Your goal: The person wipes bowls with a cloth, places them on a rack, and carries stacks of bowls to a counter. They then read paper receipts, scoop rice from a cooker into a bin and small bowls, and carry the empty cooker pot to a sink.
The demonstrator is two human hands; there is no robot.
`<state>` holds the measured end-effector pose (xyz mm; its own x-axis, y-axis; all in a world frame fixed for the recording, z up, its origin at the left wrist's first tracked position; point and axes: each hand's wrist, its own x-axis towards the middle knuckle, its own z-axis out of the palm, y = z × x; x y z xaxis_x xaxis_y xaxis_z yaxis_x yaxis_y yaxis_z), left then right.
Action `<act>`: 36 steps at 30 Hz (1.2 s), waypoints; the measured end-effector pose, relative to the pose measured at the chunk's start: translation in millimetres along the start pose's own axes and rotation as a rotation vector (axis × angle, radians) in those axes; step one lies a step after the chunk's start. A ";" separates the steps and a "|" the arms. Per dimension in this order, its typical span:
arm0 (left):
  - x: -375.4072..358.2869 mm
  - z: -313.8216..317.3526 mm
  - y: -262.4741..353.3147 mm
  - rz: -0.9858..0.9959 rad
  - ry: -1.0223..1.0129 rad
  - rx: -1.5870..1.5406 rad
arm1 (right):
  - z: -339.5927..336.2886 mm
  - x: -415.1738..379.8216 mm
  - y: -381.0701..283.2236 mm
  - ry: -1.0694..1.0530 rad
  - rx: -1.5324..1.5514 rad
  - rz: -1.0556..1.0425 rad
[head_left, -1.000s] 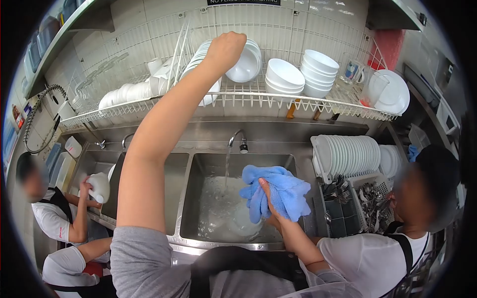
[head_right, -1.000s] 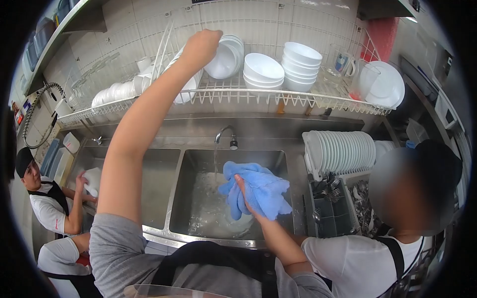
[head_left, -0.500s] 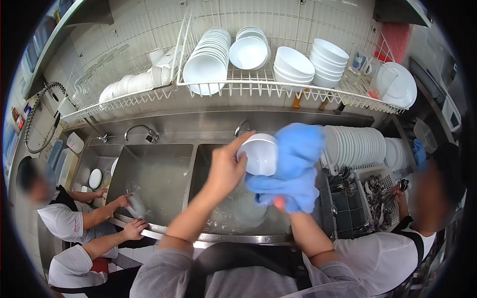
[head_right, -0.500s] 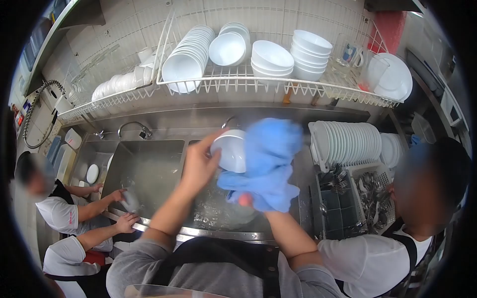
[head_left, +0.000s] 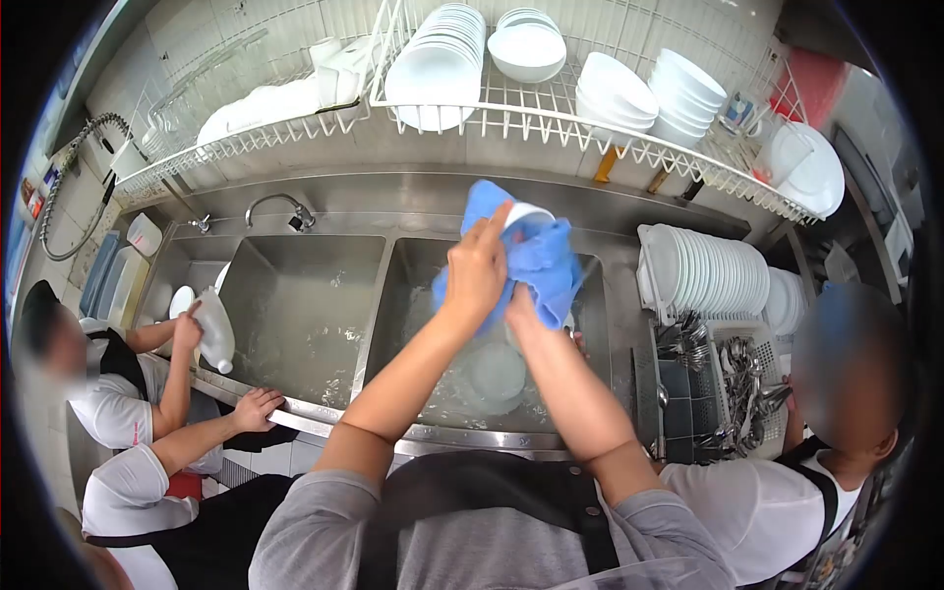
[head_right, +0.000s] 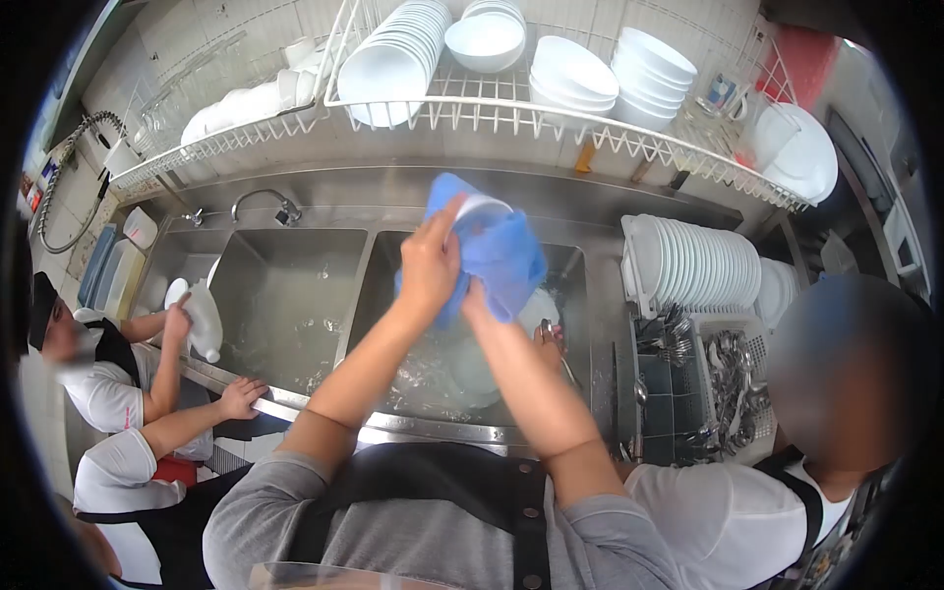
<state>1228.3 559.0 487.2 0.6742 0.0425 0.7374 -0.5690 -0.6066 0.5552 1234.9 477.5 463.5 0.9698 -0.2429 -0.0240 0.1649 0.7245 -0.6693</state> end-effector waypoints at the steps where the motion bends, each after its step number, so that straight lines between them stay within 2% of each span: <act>1: -9.9 10.1 -10.2 0.098 0.098 0.037 | -3.5 -4.7 -3.4 -0.026 0.309 0.176; 2: -15.1 9.3 -12.9 0.099 0.103 0.038 | -16.5 1.0 -1.7 -0.032 0.308 0.177; 4: -28.7 -0.3 -19.0 0.044 0.000 -0.081 | -58.0 20.5 -1.4 -0.462 -1.127 -0.053; 5: -29.4 -10.0 -15.0 -0.026 -0.141 -0.098 | -64.7 17.0 -19.7 -0.596 -1.400 -0.280; 6: -26.8 -14.9 -8.4 -0.024 -0.138 -0.095 | -71.4 13.5 -38.0 -0.675 -1.650 -0.563; 7: -22.8 -18.1 0.0 0.041 -0.129 -0.051 | -62.4 -4.6 -54.9 -0.606 -1.678 -0.729; 9: 2.4 -29.0 29.2 0.150 -0.082 -0.022 | -37.3 -34.7 -86.6 -0.433 -1.561 -0.882; 12: 87.3 -43.6 70.6 0.518 0.269 -0.054 | -11.1 -50.5 -113.9 -0.318 -1.501 -0.993; 13: 118.6 -50.8 90.1 0.512 0.259 -0.123 | -5.1 -54.6 -119.3 -0.325 -1.518 -1.000; 15: 184.3 -47.6 112.3 0.513 0.289 -0.047 | 4.4 -62.6 -128.8 -0.351 -1.563 -0.996; 17: 249.9 -14.6 107.4 0.351 0.017 -0.114 | 8.1 -72.5 -136.8 -0.363 -1.576 -0.988; 19: 296.0 0.1 108.4 -0.028 -0.479 -0.134 | 5.1 -80.4 -141.7 -0.344 -1.565 -0.997; 20: 312.3 13.4 102.9 -0.024 -0.472 -0.135 | -4.0 -81.7 -137.3 -0.325 -1.551 -1.001; 22: 324.3 32.4 92.9 -0.340 -0.725 -0.061 | -19.2 -79.7 -129.9 -0.255 -1.550 -1.043; 26: 323.7 44.2 77.3 -0.323 -0.742 -0.099 | -42.0 -66.1 -122.2 -0.161 -1.536 -1.114; 27: 342.6 47.8 58.6 -0.073 -0.662 0.122 | -44.4 -64.8 -122.1 -0.147 -1.529 -1.124; 29: 353.0 29.2 50.6 0.258 -0.516 0.584 | -42.6 -65.8 -122.7 -0.074 -1.504 -1.154; 30: 353.9 28.0 42.8 0.260 -0.518 0.586 | -41.4 -67.4 -123.3 -0.049 -1.495 -1.162; 32: 350.1 28.9 27.0 0.357 -0.730 0.655 | -36.0 -72.1 -127.3 -0.136 -1.501 -1.070; 33: 345.5 30.6 18.6 0.305 -0.734 0.640 | -34.0 -73.3 -127.7 -0.168 -1.502 -1.039; 34: 341.4 27.2 18.5 0.297 -0.729 0.644 | -31.5 -72.2 -125.8 -0.161 -1.556 -1.096; 36: 332.5 23.6 21.0 0.216 -0.925 0.331 | -30.0 -70.9 -123.7 -0.173 -1.607 -1.159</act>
<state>1451.5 541.7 734.9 0.7530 -0.6423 0.1427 -0.6573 -0.7248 0.2064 1140.4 385.7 525.7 0.5583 0.0395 0.8287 0.4269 -0.8702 -0.2461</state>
